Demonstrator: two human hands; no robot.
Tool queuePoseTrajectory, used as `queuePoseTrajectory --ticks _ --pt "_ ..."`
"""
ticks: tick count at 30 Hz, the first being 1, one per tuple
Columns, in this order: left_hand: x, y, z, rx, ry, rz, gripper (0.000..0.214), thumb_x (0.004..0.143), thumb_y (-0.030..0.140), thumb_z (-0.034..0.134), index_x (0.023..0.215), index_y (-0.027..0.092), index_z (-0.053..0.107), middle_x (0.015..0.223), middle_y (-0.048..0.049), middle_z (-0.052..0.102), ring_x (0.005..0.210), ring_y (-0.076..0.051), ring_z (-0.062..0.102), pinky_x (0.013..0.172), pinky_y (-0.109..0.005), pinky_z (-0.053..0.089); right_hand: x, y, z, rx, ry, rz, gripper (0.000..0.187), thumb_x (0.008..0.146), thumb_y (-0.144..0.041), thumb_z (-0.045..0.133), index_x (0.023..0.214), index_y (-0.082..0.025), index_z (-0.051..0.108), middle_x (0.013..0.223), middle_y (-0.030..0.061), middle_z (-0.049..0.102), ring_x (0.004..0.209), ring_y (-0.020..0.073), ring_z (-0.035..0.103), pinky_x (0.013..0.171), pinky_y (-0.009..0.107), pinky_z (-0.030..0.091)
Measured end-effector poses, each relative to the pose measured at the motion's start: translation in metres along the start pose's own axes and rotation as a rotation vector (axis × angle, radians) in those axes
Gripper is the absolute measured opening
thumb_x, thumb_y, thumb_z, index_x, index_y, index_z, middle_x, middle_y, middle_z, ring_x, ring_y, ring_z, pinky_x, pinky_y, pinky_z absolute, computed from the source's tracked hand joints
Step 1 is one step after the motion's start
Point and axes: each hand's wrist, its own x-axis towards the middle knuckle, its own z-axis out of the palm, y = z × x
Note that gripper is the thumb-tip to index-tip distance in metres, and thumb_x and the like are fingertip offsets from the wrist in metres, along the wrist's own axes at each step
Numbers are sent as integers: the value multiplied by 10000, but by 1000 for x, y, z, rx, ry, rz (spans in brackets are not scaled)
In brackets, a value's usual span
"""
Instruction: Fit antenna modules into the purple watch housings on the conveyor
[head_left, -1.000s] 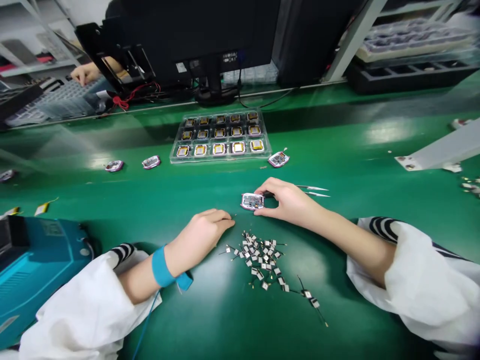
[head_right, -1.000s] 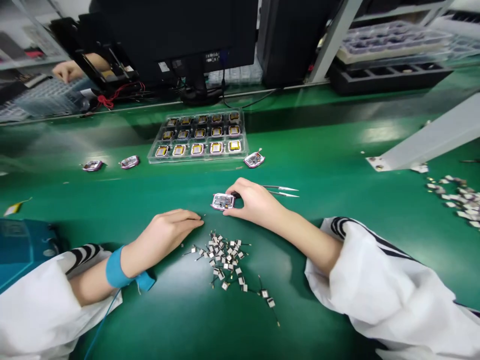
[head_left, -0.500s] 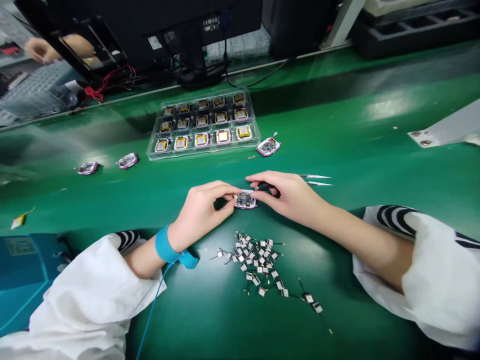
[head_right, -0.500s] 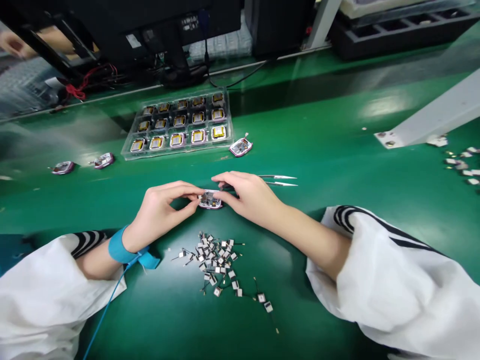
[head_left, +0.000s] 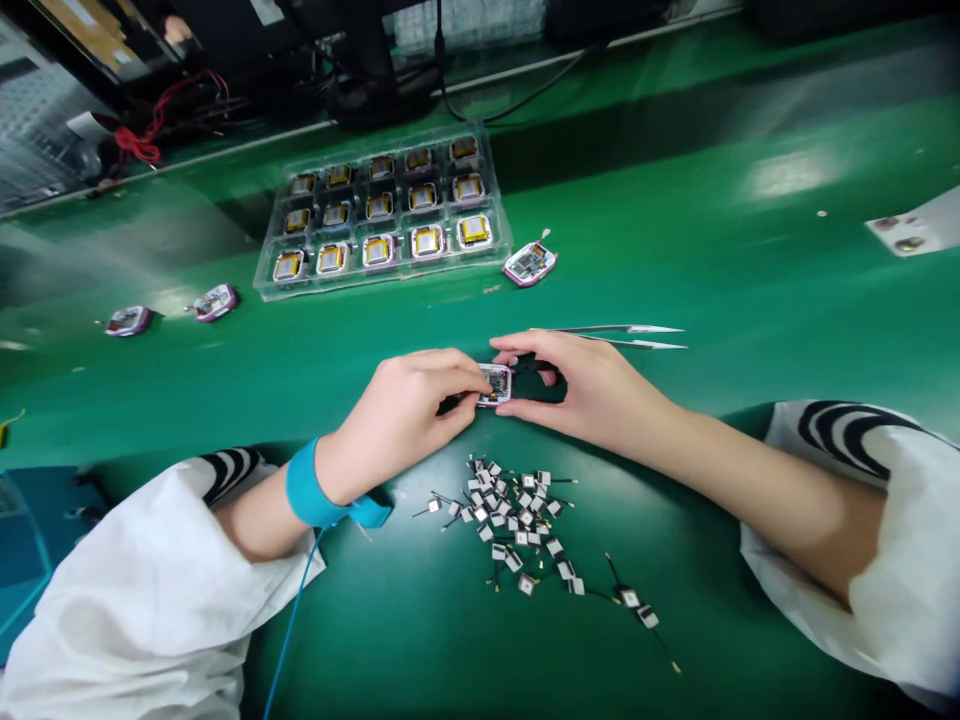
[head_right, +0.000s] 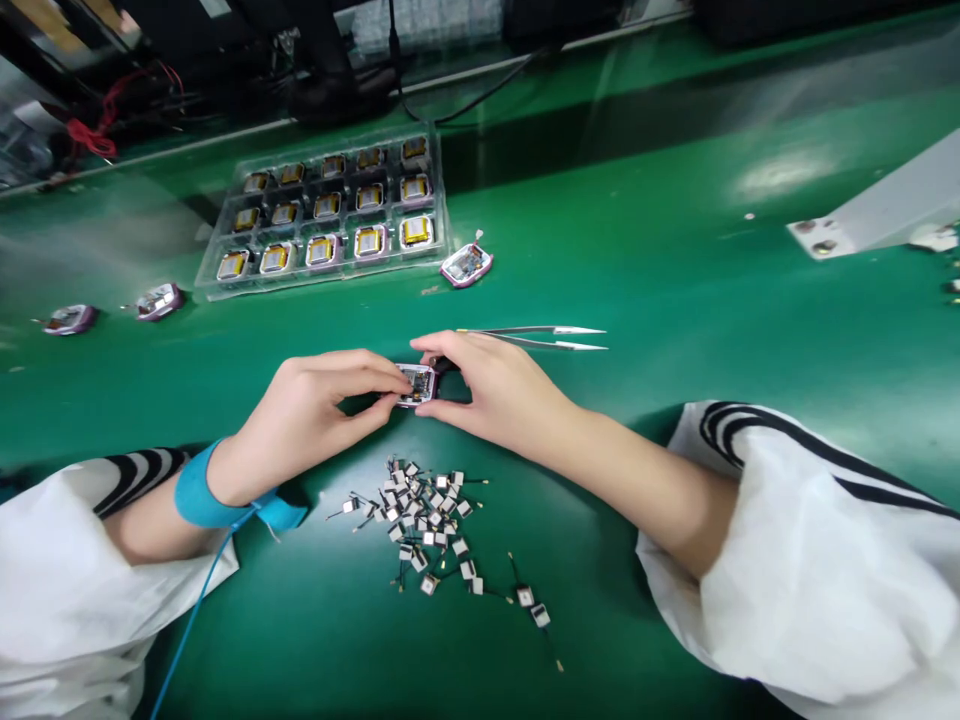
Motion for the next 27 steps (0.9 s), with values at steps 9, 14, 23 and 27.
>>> queuePoseTrajectory --ticks 9,14,23,27 --pt "-1 0 1 189 0 121 154 840 191 467 880 162 613 905 -6 647 821 -134 600 728 -231 475 -1 -1 -3 10 -12 2 430 706 -335 629 1074 -151 506 1026 28 615 947 162 565 779 278 459" --pt "-1 0 2 248 -20 175 167 854 222 456 896 182 613 906 -9 635 820 -136 589 718 -228 466 -3 1 -4 19 -7 2 398 713 -345 613 1053 -162 518 1000 21 618 906 156 574 760 270 455" --pt "-1 -1 6 271 15 184 167 849 216 459 872 172 619 896 -20 633 799 -141 582 699 -247 477 -4 0 -4 4 -11 22 383 710 -352 610 1041 -179 528 985 4 616 881 149 576 745 263 450" --pt "-1 -1 6 282 0 173 167 851 220 453 860 189 617 889 -13 629 794 -134 578 699 -241 471 -4 0 -5 0 -13 19 375 714 -352 603 1039 -181 531 987 0 614 878 144 576 738 257 448"
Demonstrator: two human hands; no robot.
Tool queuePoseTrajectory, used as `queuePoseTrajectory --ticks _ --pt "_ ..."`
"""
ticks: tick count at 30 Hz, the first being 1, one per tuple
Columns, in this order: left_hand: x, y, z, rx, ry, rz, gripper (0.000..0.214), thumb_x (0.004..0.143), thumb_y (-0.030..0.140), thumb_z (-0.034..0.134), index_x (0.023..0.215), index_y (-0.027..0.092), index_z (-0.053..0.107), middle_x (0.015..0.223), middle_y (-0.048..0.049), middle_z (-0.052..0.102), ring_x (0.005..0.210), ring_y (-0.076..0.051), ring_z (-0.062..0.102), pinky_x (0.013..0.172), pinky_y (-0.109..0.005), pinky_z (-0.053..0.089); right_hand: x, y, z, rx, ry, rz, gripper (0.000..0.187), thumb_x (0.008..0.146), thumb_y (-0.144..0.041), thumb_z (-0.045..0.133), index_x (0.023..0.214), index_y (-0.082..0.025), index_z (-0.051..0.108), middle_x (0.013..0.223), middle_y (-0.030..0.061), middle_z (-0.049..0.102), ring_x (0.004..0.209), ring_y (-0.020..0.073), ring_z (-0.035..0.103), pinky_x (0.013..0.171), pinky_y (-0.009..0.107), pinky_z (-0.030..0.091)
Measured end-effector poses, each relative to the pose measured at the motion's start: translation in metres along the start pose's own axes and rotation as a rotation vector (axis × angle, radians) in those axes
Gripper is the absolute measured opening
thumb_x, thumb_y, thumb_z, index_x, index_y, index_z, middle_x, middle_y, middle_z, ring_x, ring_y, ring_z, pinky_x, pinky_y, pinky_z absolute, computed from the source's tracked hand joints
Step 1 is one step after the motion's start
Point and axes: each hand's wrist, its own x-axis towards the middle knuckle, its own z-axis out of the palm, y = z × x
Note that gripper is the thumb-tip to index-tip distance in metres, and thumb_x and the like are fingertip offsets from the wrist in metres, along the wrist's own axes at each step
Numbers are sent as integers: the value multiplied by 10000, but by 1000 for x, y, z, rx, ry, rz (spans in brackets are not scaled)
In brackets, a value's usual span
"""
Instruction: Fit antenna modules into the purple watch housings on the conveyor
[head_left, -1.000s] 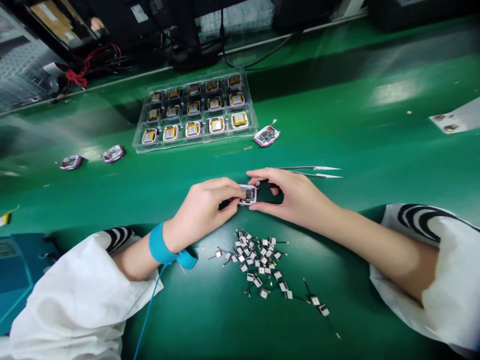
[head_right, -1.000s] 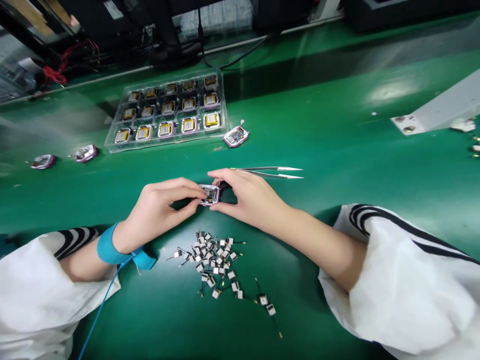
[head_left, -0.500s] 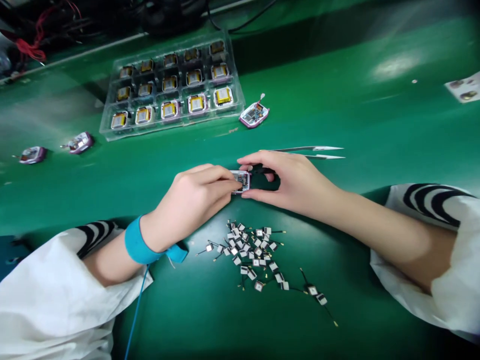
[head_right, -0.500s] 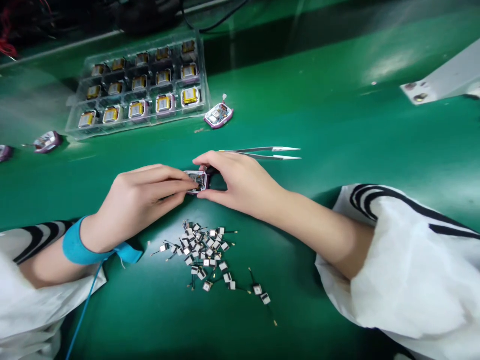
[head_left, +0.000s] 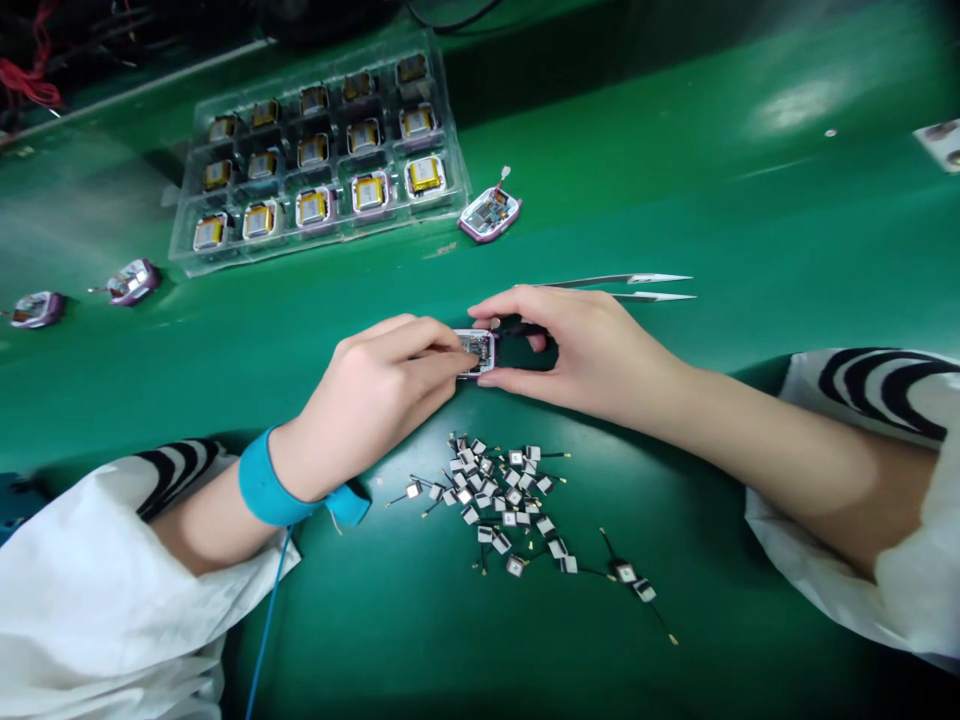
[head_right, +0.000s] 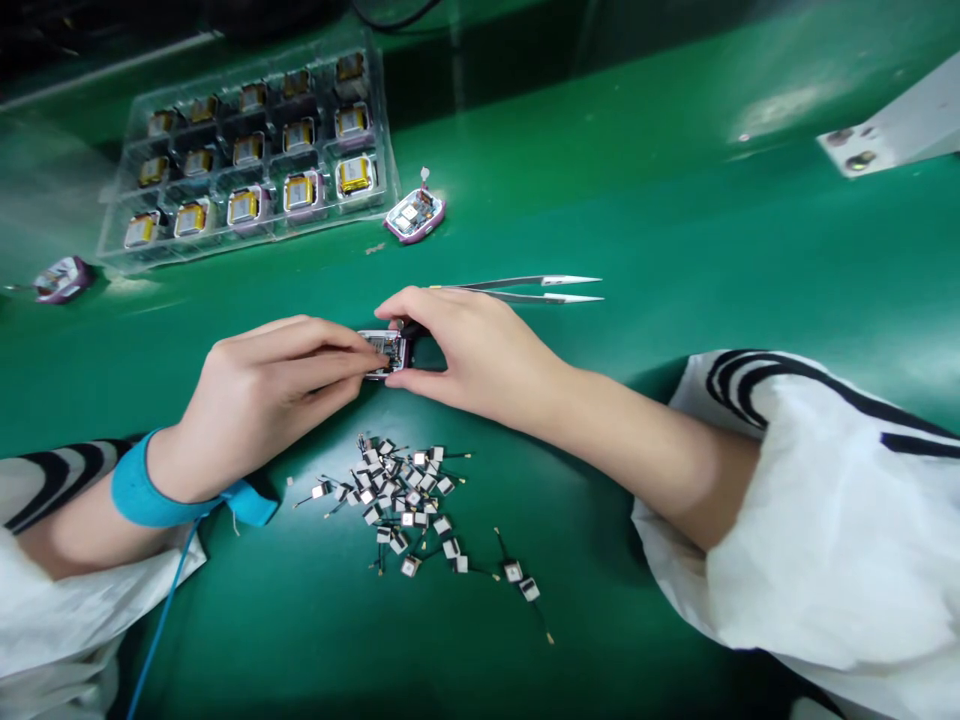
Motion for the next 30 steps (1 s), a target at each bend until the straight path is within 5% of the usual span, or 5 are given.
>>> queuePoseTrajectory --ticks 30 --pt "1 3 3 24 -11 -44 207 855 227 425 875 210 630 861 -5 615 775 -139 564 670 -245 462 0 -1 0 -5 -13 46 380 704 -370 603 1035 -194 542 996 -16 613 861 150 587 730 271 443"
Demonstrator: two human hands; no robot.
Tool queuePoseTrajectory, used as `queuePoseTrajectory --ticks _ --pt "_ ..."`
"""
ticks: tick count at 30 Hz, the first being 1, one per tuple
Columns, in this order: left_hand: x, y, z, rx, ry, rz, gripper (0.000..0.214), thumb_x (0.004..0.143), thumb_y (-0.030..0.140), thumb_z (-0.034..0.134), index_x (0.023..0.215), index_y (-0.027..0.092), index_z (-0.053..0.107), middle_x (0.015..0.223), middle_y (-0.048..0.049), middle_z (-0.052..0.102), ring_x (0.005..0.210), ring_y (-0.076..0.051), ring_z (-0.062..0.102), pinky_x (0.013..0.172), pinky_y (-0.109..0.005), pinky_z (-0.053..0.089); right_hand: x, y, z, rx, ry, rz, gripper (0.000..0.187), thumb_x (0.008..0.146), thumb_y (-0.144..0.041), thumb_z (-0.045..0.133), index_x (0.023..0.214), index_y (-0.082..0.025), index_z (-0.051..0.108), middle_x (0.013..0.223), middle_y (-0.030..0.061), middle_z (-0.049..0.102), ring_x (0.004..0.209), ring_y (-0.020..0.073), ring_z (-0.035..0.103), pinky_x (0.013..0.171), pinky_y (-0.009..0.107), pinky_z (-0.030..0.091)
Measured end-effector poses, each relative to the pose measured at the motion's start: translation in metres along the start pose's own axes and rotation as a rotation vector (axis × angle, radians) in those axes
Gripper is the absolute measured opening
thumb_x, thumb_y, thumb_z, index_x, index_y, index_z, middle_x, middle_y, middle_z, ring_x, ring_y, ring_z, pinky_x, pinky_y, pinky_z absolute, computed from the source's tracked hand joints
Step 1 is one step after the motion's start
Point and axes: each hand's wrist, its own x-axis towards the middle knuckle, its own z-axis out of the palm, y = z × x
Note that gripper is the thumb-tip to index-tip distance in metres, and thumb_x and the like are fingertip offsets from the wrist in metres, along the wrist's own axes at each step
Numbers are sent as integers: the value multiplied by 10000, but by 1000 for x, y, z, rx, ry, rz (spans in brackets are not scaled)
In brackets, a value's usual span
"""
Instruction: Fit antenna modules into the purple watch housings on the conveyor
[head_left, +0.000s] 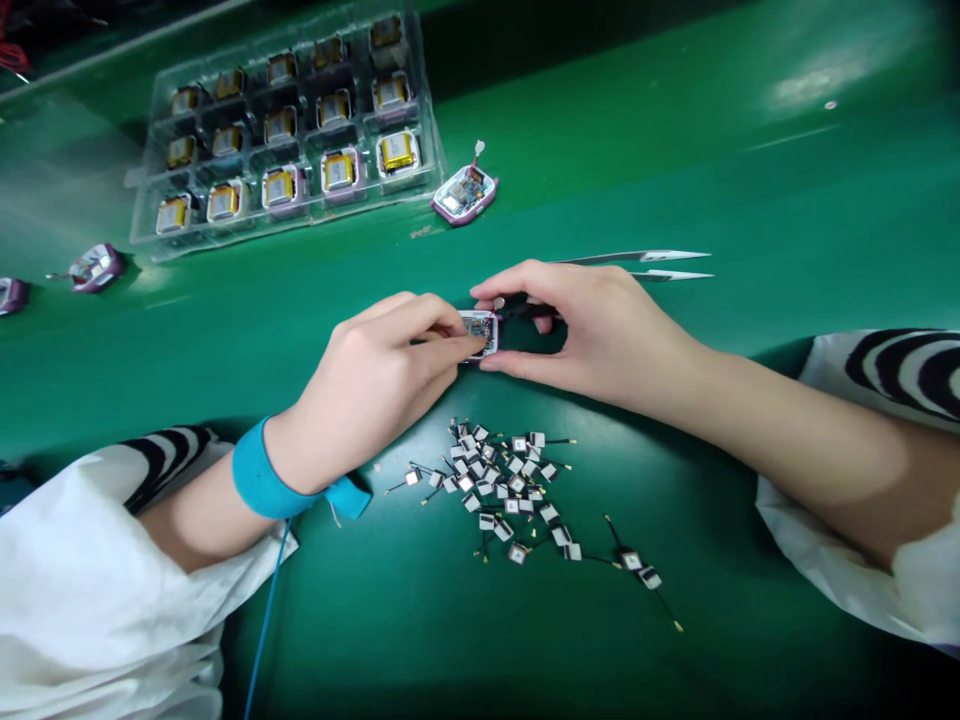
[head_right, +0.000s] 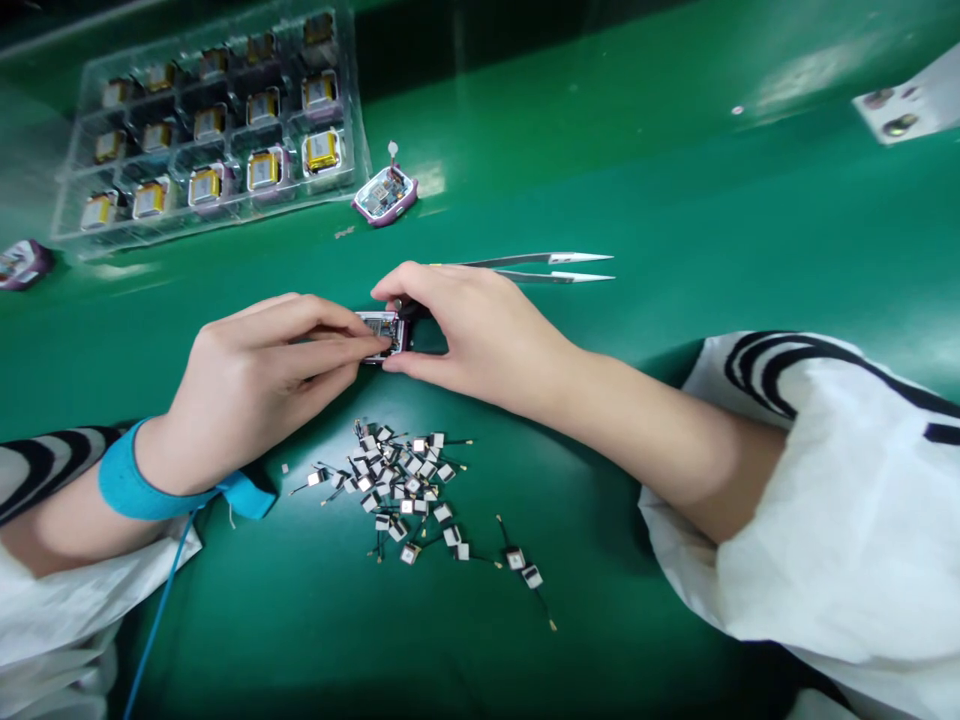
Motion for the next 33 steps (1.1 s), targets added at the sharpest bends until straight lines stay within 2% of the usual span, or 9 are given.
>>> queuePoseTrajectory --ticks 14,25,33 --pt "1 1 2 -50 49 1 188 841 186 453 864 207 638 848 -17 605 761 -138 561 658 -250 466 0 1 0 4 4 -43 405 703 -309 632 1055 -143 522 1007 26 616 886 165 583 768 307 468" --pt "1 0 2 -44 58 7 182 830 174 476 859 203 653 839 -36 615 751 -156 570 645 -265 467 0 3 1 -14 14 -57 424 684 -328 658 1038 -149 510 973 11 619 862 127 580 714 246 461" --pt "1 1 2 -51 42 6 192 840 176 457 871 199 644 855 -36 614 765 -159 568 654 -280 472 0 4 2 -4 26 -77 425 678 -324 665 1030 -140 514 962 13 617 860 132 580 709 251 465"
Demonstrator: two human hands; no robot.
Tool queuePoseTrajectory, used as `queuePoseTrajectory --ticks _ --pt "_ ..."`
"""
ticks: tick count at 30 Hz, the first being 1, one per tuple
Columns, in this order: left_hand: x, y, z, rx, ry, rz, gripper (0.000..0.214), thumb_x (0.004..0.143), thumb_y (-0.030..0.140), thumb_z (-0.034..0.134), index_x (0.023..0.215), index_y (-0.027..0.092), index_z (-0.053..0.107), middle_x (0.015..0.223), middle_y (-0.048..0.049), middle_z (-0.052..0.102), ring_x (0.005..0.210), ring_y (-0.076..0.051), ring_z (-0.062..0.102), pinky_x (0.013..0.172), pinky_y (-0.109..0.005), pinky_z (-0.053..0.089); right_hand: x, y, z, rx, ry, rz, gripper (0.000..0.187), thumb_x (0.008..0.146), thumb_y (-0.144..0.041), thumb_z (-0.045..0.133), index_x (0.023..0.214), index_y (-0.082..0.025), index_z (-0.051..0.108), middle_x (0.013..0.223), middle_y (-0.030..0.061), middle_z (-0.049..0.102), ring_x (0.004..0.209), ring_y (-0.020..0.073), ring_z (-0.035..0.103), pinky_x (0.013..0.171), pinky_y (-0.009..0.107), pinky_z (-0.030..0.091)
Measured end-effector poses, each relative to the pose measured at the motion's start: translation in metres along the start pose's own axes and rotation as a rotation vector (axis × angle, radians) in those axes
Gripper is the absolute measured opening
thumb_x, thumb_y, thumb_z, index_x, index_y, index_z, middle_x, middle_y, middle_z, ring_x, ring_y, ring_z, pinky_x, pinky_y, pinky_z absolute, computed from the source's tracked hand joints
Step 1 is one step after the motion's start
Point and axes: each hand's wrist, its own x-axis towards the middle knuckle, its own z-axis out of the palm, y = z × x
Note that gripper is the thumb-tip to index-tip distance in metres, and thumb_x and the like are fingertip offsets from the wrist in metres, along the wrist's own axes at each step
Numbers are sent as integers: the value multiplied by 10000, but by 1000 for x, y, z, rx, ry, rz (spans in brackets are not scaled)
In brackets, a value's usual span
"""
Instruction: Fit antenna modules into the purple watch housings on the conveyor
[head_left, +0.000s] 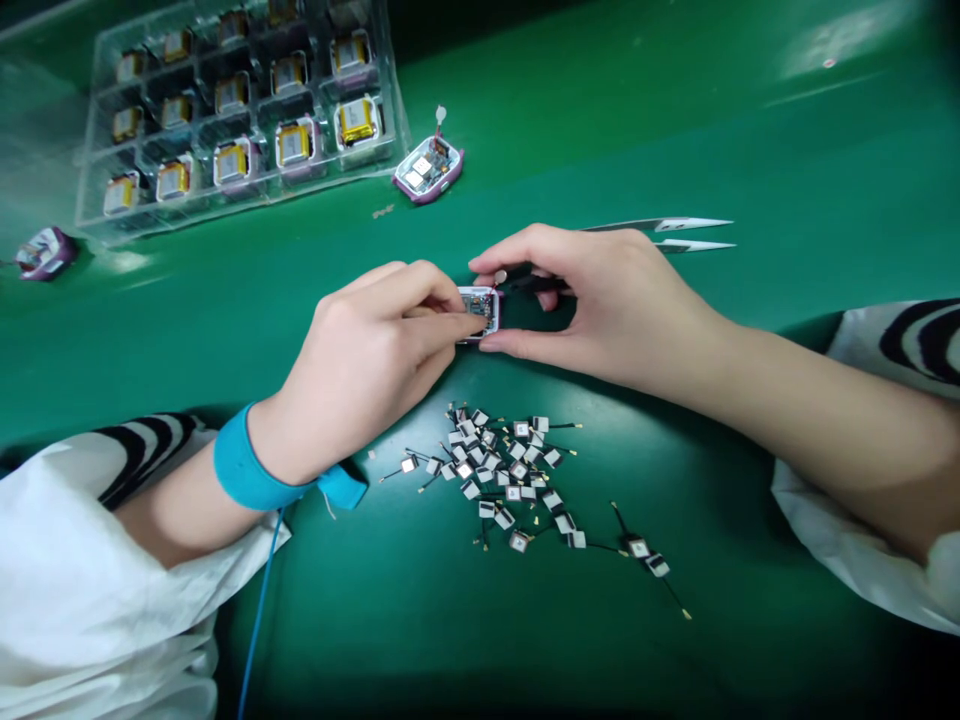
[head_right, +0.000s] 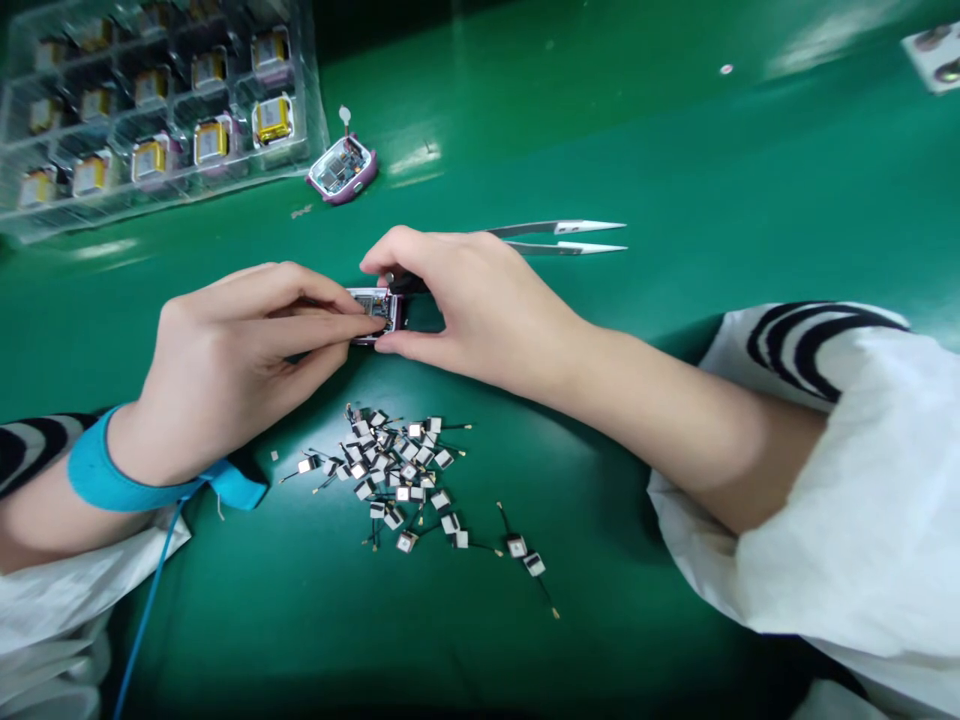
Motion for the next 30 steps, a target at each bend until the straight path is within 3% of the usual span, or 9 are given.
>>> queuePoseTrajectory --ticks 4,7,10,15,19,23,30 --pt "0 0 0 10 -5 -4 196 848 184 443 867 206 637 849 -25 606 765 -148 560 653 -273 469 0 1 1 2 0 -28 412 707 -348 640 1039 -146 502 979 22 601 877 138 567 735 271 471" --pt "-1 -1 0 30 -1 5 202 852 194 437 870 213 638 840 -20 602 749 -142 551 637 -266 462 -2 3 -2 -2 57 -37 226 842 -318 466 983 -151 522 950 37 585 895 130 546 781 293 466" --pt "-1 -1 0 26 13 26 206 848 191 441 887 204 643 840 -27 602 742 -146 551 629 -265 458 -5 1 -9 9 139 -47 252 897 -258 334 921 -159 565 943 49 552 949 128 515 844 308 446" --pt "-1 -2 1 32 15 14 201 843 189 449 874 211 647 821 -8 593 745 -131 548 641 -242 446 -9 -11 -15 67 247 -60 179 807 -257 531 958 -209 617 859 2 588 830 109 559 730 254 491" --pt "-1 -2 1 54 -12 -9 219 852 201 426 853 219 645 823 -4 589 740 -122 535 646 -236 432 -7 -18 -7 148 377 -46 107 708 -198 644 813 -185 630 738 -32 647 718 99 610 631 211 529" --pt "0 0 -2 54 -54 -27 254 864 211 390 818 203 640 834 -11 588 749 -121 531 652 -237 433 -6 -16 2 150 450 -54 138 641 -147 692 712 -180 579 694 -38 645 727 125 632 646 229 553" --pt "0 1 -3 40 -63 -33 274 859 204 379 740 181 625 827 -27 587 734 -140 527 646 -257 437 -8 -18 3 37 446 -89 118 722 -210 629 681 -205 519 682 -46 635 716 133 633 685 296 547"
